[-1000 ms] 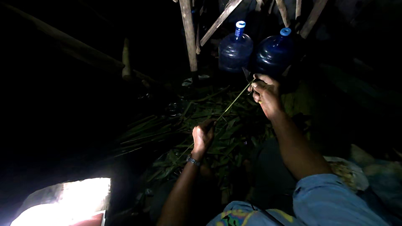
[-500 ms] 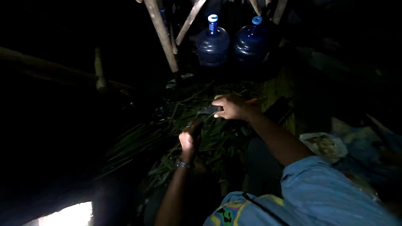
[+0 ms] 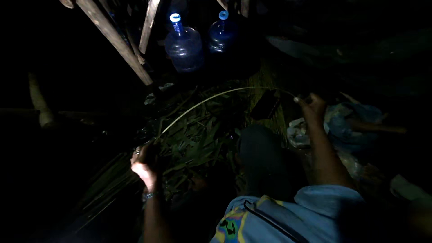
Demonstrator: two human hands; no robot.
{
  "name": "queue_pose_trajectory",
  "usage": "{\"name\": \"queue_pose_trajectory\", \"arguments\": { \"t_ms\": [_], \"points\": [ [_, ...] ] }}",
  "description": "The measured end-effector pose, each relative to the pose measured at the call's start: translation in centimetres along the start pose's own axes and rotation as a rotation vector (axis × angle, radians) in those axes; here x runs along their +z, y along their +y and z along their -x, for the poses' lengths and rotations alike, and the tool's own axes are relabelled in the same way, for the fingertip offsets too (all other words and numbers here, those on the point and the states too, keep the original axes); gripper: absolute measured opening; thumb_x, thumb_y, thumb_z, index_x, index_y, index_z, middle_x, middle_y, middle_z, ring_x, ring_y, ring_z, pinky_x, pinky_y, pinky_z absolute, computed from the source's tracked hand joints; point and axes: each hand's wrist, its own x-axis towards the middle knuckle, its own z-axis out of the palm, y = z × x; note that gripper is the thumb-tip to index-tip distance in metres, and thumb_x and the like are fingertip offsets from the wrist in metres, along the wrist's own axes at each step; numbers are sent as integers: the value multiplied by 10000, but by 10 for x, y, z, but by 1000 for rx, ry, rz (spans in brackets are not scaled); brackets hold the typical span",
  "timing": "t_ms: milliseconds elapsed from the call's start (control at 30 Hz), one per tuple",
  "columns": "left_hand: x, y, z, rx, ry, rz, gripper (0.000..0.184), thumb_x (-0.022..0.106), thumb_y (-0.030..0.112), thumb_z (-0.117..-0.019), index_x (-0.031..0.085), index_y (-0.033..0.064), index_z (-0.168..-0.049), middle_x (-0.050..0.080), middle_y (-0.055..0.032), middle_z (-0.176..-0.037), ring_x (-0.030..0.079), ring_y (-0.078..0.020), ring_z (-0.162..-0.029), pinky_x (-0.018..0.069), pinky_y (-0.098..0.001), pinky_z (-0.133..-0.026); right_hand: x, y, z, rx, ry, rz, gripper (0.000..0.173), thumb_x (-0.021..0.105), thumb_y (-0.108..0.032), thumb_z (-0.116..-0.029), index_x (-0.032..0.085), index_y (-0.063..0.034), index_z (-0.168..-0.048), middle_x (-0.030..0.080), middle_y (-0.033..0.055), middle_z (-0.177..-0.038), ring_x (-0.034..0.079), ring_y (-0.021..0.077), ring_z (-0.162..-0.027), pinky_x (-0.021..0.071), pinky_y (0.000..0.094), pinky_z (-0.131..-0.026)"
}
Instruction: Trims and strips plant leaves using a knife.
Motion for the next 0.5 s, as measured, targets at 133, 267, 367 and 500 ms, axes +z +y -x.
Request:
{"name": "queue_pose_trajectory", "arguments": {
  "t_ms": [133, 267, 367, 500],
  "points": [
    [4, -17, 1, -154, 127, 135, 318, 649, 170, -995, 684, -68, -1202, 689, -243, -1178, 669, -273, -1116, 507, -382, -1022, -3, 75, 26, 299, 64, -68, 387, 738, -224, -959, 643, 91, -1161, 653, 270, -1010, 631, 351, -839, 536, 553, -781],
    [9, -14, 11, -261, 147, 258, 341, 631, 94, -986, 628, -136, -1238, 651, -282, -1228, 657, -212, -1138, 503, -277, -1013, 13, 105, 41, 546, 54, -150, 358, 682, -232, -997, 616, 66, -1183, 623, 168, -921, 521, 189, -656, 491, 397, -629],
    [10, -15, 23, -273, 70, 234, 348, 622, 88, -993, 613, -145, -1251, 641, -299, -1242, 651, -228, -1161, 494, -283, -1034, 18, 101, 44, 708, 42, -99, 385, 670, -226, -1009, 599, 79, -1234, 618, 185, -974, 551, 206, -717, 506, 386, -700],
    [11, -10, 36, -265, -29, 127, 335, 620, 84, -1002, 623, -129, -1259, 641, -313, -1248, 648, -333, -1172, 496, -380, -1048, 30, 125, 49, 796, -1, -151, 454, 654, -163, -1005, 505, 65, -1369, 596, 227, -1106, 579, 245, -813, 522, 406, -743]
  ]
}}
